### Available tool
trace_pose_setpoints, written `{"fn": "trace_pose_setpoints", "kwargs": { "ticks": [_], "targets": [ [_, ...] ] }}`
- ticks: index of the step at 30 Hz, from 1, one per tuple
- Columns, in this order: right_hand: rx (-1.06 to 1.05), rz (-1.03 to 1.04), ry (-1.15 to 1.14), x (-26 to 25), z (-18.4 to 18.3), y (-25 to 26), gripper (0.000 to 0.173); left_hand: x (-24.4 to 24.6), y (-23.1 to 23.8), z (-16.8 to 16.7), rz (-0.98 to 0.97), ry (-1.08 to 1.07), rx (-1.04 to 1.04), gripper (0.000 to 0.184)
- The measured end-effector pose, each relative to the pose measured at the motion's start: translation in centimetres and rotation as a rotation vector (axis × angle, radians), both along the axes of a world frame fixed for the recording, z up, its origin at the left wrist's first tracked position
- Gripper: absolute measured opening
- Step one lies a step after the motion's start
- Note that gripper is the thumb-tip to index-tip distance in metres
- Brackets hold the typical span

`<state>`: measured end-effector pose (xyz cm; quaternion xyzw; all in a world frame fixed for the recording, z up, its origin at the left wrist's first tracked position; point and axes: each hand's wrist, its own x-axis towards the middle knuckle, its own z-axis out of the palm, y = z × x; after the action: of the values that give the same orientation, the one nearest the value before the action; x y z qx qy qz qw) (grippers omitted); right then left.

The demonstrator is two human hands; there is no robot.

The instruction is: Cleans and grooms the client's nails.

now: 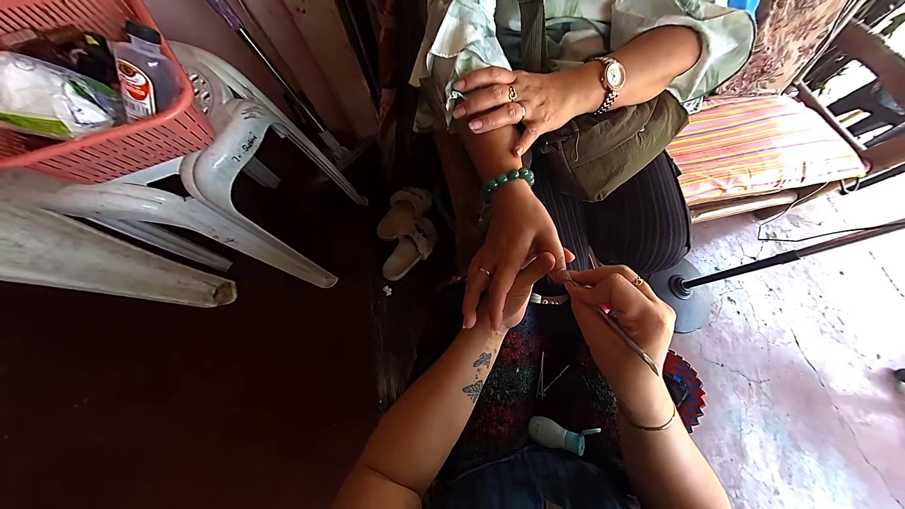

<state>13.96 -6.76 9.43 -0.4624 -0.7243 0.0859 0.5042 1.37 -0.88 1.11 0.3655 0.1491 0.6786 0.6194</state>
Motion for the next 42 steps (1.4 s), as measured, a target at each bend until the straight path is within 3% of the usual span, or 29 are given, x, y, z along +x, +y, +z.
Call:
{"fn": "trace_pose_setpoints", "kwargs": {
  "ticks": [5,8,9,14,20,23,26,29,32,35,37,39,41,42],
  "targets": [
    [0.046,-0.016,-0.033,-0.1,-0.4,0.1,0.013,0.0,0.0,0.5,0.02,0.004,0.069,0.01],
    [0.019,-0.009,-0.014,0.0,-0.1,-0.2,0.012,-0.3,-1.5,4.6,0.079,0.081,-0.07,0.004],
    [0.021,-0.011,-0.02,-0.1,0.0,-0.2,0.012,-0.3,-1.6,4.6,0.077,0.138,-0.057,0.003],
    [0.025,-0.008,-0.014,0.0,0.0,-0.1,0.012,0.0,0.0,0.3,-0.014,0.008,0.03,0.013],
    [0.023,-0.012,-0.005,-0.1,-0.2,0.1,0.013,0.0,-0.1,0.6,0.01,0.004,0.069,0.011],
    [0.006,0.01,-0.014,0.0,0.2,-0.1,0.012,-0.2,-1.1,4.1,0.081,0.018,-0.077,0.008],
    [-0.009,0.003,-0.022,-0.1,0.2,0.1,0.014,-0.1,-0.1,0.7,0.023,-0.006,0.054,0.009],
    [-0.169,0.08,-0.039,1.5,1.8,0.0,0.009,0.0,0.1,0.3,-0.05,-0.029,0.093,0.014],
    [-0.13,0.17,0.27,1.8,2.6,0.4,0.01,0.0,0.1,0.7,-0.111,-0.08,0.105,0.015],
    [-0.048,0.357,0.598,-1.1,1.4,1.9,0.018,-0.2,0.0,0.0,-0.111,-0.08,0.061,0.011],
    [0.037,0.394,0.652,-2.6,0.2,3.9,0.016,-0.6,0.0,-0.3,-0.077,0.011,0.094,0.002],
    [0.166,0.343,0.616,-2.5,0.4,5.4,0.013,0.0,0.4,-0.7,-0.03,-0.013,0.174,0.005],
    [0.234,0.33,0.603,-2.1,1.7,5.4,0.013,-0.2,-0.6,1.9,-0.04,-0.035,0.011,0.004],
    [0.213,0.35,0.62,-2.1,2.0,5.0,0.015,-0.3,-0.4,1.3,-0.049,-0.022,0.076,0.005]
  ]
}}
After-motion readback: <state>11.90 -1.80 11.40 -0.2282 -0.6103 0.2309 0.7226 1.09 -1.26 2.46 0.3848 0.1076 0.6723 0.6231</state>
